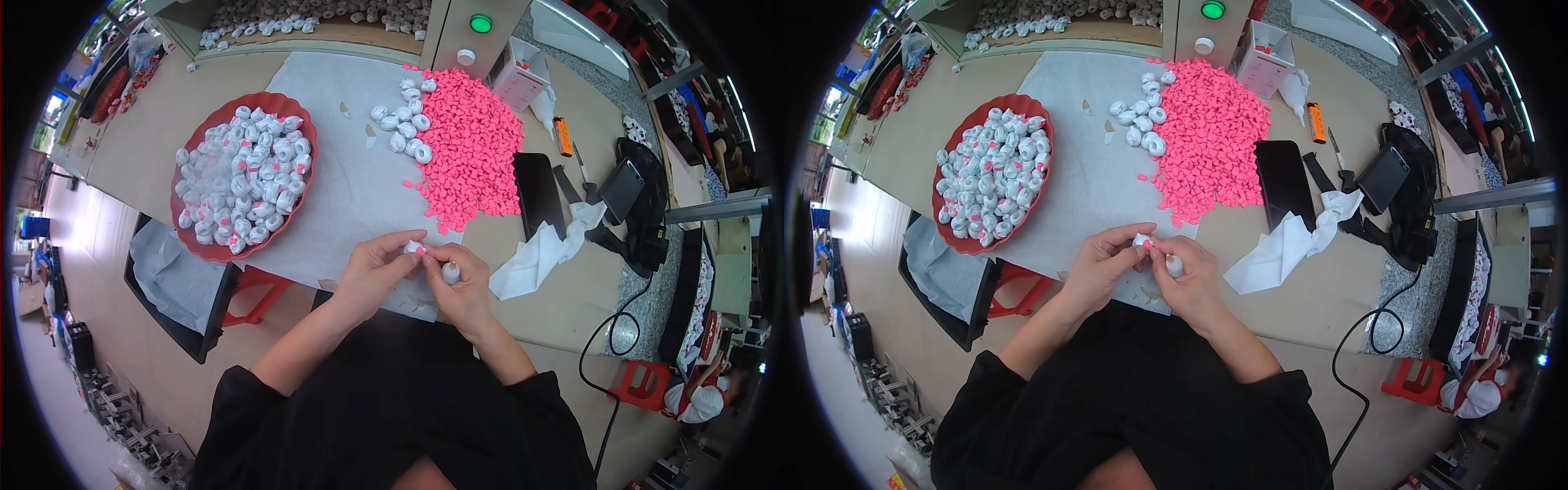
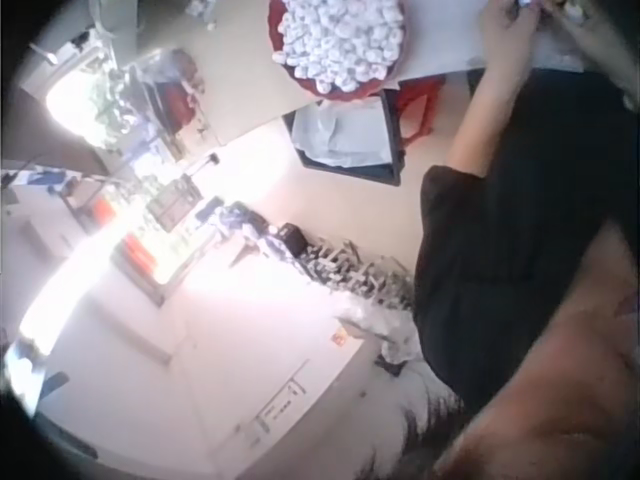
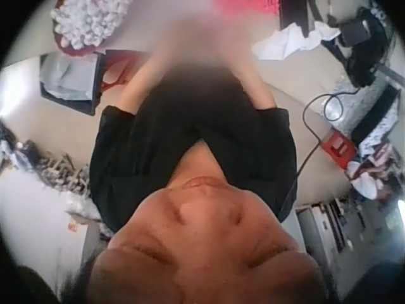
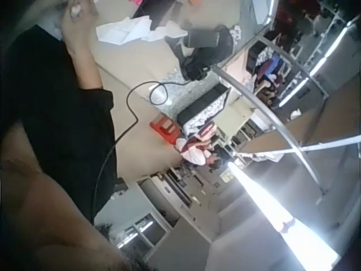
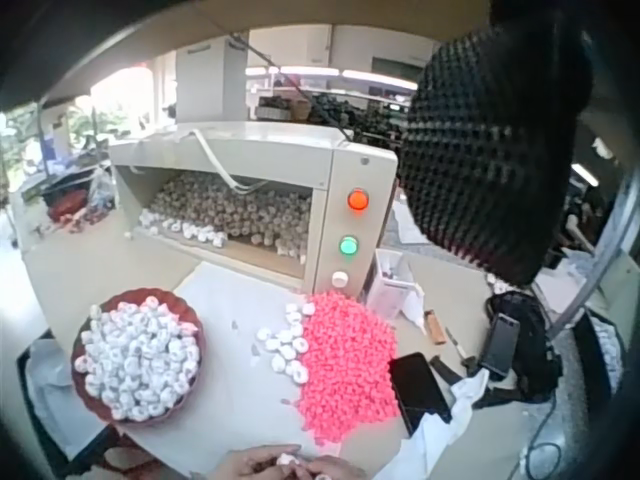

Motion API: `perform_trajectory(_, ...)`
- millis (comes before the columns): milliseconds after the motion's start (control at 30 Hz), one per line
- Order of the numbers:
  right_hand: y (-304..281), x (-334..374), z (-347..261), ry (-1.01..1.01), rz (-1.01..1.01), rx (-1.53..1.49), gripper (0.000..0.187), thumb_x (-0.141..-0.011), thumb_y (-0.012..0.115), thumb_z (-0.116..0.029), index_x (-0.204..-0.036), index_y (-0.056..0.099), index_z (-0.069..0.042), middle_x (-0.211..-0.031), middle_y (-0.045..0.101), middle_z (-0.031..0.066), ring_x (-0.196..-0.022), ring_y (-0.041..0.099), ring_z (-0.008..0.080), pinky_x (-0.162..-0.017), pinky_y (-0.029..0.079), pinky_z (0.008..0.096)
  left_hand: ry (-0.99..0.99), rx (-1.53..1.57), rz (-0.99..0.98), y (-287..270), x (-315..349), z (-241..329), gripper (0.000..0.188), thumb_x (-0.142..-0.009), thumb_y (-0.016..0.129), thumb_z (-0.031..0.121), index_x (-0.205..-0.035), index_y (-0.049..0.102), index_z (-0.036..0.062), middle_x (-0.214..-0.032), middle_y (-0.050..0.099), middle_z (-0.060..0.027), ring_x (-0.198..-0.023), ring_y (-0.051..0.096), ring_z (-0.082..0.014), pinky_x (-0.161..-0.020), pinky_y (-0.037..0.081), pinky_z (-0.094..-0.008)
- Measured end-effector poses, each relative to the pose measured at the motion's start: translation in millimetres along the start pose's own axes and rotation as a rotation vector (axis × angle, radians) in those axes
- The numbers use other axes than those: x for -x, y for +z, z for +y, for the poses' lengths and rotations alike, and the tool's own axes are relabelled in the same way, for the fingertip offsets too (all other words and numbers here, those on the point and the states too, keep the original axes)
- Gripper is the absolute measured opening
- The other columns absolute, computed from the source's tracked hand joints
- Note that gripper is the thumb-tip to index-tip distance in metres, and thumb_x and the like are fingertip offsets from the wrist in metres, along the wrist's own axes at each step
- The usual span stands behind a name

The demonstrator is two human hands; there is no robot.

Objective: The person repeatedly picks up small white cylindrical objects and applies a small amount of adhesive from a white bottle to the top. They then press a small pink piece onto the adhesive and place the finished item into a red bowl. This process is repeated continuously throughout the clip.

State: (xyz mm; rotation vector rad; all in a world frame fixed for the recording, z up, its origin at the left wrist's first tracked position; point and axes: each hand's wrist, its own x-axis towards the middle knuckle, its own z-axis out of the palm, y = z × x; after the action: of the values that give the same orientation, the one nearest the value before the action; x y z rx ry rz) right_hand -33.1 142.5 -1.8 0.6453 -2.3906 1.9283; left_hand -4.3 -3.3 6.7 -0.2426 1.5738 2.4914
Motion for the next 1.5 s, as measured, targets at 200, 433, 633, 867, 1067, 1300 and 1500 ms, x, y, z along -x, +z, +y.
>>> perform_trajectory(200,-1,1,-1,-0.074,-0.014,0.036,0.010,-0.074,0.061,0.000,-0.083,0.057,0.001,-0.073,0.058,0.0126,-0.065,0.058,0.0243,-0.057,0.044,0.0302,-0.002,-0.016,-0.019,-2,1,-2,0.030,-0.084,0.053,0.002,-0.113,0.055,-0.0017,-0.086,0.058,-0.0026,-0.073,0.049,-0.0083,-0.068,0.042,-0.0220)
perform_trajectory(433,0,-1,-2,-0.109,-0.015,0.076,0.012,-0.073,0.061,0.002,-0.084,0.056,0.001,-0.073,0.058,0.0126,-0.064,0.058,0.0243,-0.058,0.045,0.0306,-0.003,-0.026,-0.026,-3,0,-2,0.029,-0.084,0.052,0.002,-0.113,0.055,-0.0008,-0.086,0.058,-0.0025,-0.073,0.049,-0.0084,-0.069,0.042,-0.0224)
perform_trajectory(633,0,0,-1,-0.121,-0.013,0.086,0.011,-0.074,0.061,0.001,-0.084,0.058,0.001,-0.072,0.059,0.0122,-0.063,0.058,0.0220,-0.057,0.045,0.0294,0.004,-0.035,-0.039,-4,1,-2,0.030,-0.085,0.052,0.003,-0.115,0.054,-0.0004,-0.086,0.057,-0.0023,-0.074,0.050,-0.0082,-0.069,0.042,-0.0222)
perform_trajectory(867,-6,1,0,0.299,-0.010,-0.266,0.012,-0.081,0.061,-0.008,-0.088,0.063,0.002,-0.075,0.062,0.0042,-0.068,0.054,0.0069,-0.059,0.044,0.0214,0.120,-0.131,0.017,0,7,-5,0.031,-0.085,0.056,0.007,-0.115,0.052,-0.0007,-0.082,0.057,-0.0031,-0.070,0.052,-0.0075,-0.063,0.045,-0.0206)
perform_trajectory(1067,-11,-2,-4,0.307,-0.060,-0.295,0.013,-0.082,0.061,-0.009,-0.087,0.062,0.003,-0.075,0.062,0.0031,-0.067,0.054,0.0055,-0.060,0.044,0.0197,0.117,-0.189,0.022,1,8,-5,0.028,-0.085,0.057,0.006,-0.112,0.053,-0.0011,-0.080,0.058,-0.0026,-0.067,0.052,-0.0069,-0.061,0.045,-0.0201)
perform_trajectory(1300,-10,1,-3,0.085,-0.031,-0.241,0.011,-0.080,0.061,0.000,-0.090,0.062,0.001,-0.080,0.061,0.0064,-0.072,0.054,0.0089,-0.062,0.042,0.0203,0.205,-0.161,-0.054,0,9,-5,0.027,-0.086,0.052,0.001,-0.113,0.052,-0.0008,-0.102,0.057,-0.0075,-0.087,0.055,-0.0111,-0.075,0.047,-0.0243)
perform_trajectory(1500,-10,0,-10,-0.109,-0.010,-0.132,0.014,-0.076,0.061,0.006,-0.090,0.062,0.002,-0.081,0.060,0.0096,-0.072,0.054,0.0132,-0.062,0.041,0.0223,0.302,-0.213,-0.122,-4,8,-3,0.025,-0.086,0.050,-0.001,-0.111,0.052,-0.0010,-0.121,0.048,-0.0128,-0.109,0.048,-0.0165,-0.090,0.043,-0.0302)
